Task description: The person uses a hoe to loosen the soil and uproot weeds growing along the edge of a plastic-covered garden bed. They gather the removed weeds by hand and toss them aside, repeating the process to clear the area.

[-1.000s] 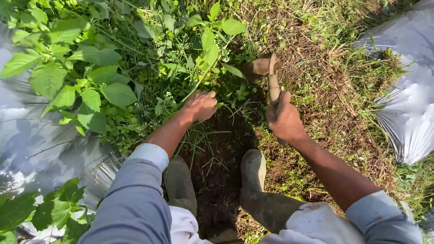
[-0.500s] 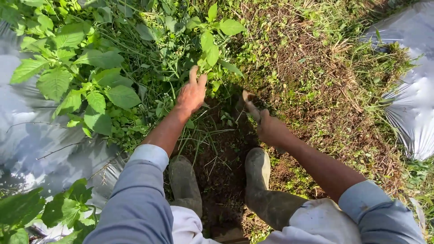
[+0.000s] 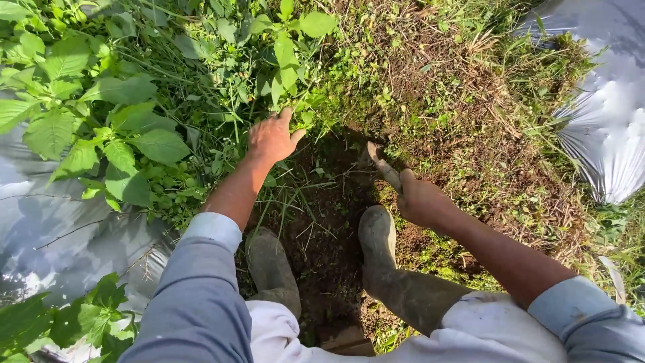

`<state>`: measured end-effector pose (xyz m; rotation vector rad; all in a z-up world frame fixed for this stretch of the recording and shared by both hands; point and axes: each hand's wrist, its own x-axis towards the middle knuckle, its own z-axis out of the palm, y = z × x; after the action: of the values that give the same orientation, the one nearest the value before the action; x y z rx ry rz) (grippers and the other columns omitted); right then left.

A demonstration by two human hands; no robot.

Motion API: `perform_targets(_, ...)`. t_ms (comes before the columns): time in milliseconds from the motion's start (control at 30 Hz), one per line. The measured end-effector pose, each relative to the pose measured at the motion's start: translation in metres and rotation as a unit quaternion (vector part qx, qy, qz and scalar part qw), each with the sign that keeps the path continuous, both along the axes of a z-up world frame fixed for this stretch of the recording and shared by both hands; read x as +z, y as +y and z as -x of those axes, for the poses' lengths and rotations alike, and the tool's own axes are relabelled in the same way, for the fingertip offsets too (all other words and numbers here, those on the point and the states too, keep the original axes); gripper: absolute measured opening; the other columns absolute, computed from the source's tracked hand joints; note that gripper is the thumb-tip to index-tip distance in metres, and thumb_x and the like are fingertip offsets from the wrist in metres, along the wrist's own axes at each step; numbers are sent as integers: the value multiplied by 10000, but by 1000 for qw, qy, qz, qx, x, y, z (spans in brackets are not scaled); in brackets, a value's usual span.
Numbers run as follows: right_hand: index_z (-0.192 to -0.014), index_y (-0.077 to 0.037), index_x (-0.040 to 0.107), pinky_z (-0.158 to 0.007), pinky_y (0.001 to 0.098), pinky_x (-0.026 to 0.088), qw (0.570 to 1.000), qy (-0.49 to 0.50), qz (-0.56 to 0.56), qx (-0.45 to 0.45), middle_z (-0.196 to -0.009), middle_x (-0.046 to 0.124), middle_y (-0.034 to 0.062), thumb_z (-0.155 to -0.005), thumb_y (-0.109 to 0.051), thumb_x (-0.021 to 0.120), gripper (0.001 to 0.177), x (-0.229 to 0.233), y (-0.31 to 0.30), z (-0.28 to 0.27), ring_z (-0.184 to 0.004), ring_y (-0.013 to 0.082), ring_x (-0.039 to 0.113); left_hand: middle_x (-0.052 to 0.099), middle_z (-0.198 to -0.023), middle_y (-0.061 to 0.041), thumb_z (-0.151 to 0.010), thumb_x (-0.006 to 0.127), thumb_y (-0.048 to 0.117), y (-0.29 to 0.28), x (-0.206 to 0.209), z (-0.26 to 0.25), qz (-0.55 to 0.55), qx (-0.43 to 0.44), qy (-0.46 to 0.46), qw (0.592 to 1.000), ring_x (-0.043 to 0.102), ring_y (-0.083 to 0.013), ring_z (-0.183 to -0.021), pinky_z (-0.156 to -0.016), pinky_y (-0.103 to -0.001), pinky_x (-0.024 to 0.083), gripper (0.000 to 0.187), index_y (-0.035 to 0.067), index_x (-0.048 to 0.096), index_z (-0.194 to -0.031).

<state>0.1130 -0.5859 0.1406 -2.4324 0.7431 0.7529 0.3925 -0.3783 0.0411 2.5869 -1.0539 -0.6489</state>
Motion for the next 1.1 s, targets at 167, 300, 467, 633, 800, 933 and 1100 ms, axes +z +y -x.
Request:
perform_targets(167,-1211,-25,478,-706,574,631,993,-51,51,89,-940,670,293,-917,-151,587,338,39,-12,-24,-714,480,746,630,-1289,-314,-1081,378,613,5,11,1,-13,30,47,998,646,-493,-1202,-1024,-641,486,525,120,496,-1222)
perform_targets(300,-1196,65,372,-603,582,568,931,-361,26,-47,-873,593,350,-1042,-17,587,277,66,-30,-82,-638,454,656,683,-899,-158,-1124,327,485,-1,-30,-11,3,63,14,998,736,-372,-864,-858,-526,573,372,178,536,-1140)
perform_targets(467,-1190,37,336,-572,548,564,921,-389,5,-26,-876,572,285,-1014,33,553,279,28,-22,-99,-606,383,624,715,-1019,-181,-1105,312,462,2,-48,-15,-15,55,15,998,739,-415,-990,-879,-557,555,312,214,499,-1136)
perform_targets(633,-1238,5,469,-631,517,597,991,-106,-44,-74,-919,686,278,-977,-101,673,347,34,-10,-95,-634,362,687,731,-943,-192,-1109,330,244,9,-13,-18,24,70,26,997,748,-370,-850,-837,-530,608,246,160,561,-1099)
perform_targets(800,-1277,39,335,-679,523,490,912,-402,33,-73,-1000,550,264,-1078,-32,605,343,56,-48,-136,-784,341,594,730,-911,-187,-1073,381,214,11,-38,-20,53,56,-11,997,761,-390,-813,-750,-537,614,181,156,553,-1065)
perform_targets(933,-1242,-1,325,-718,617,501,929,-359,16,-87,-982,590,333,-997,-90,615,390,30,-27,-146,-864,485,651,728,-934,-160,-1043,381,266,9,-73,-25,85,52,-72,992,769,-393,-821,-738,-540,609,205,182,565,-1071)
perform_targets(1100,-1217,-12,437,-843,659,558,984,-163,20,-62,-1049,676,359,-947,-201,673,405,17,-21,-142,-964,522,698,744,-882,-161,-1054,386,170,6,-32,-22,50,90,-32,994,758,-366,-768,-761,-522,619,204,157,589,-1051)
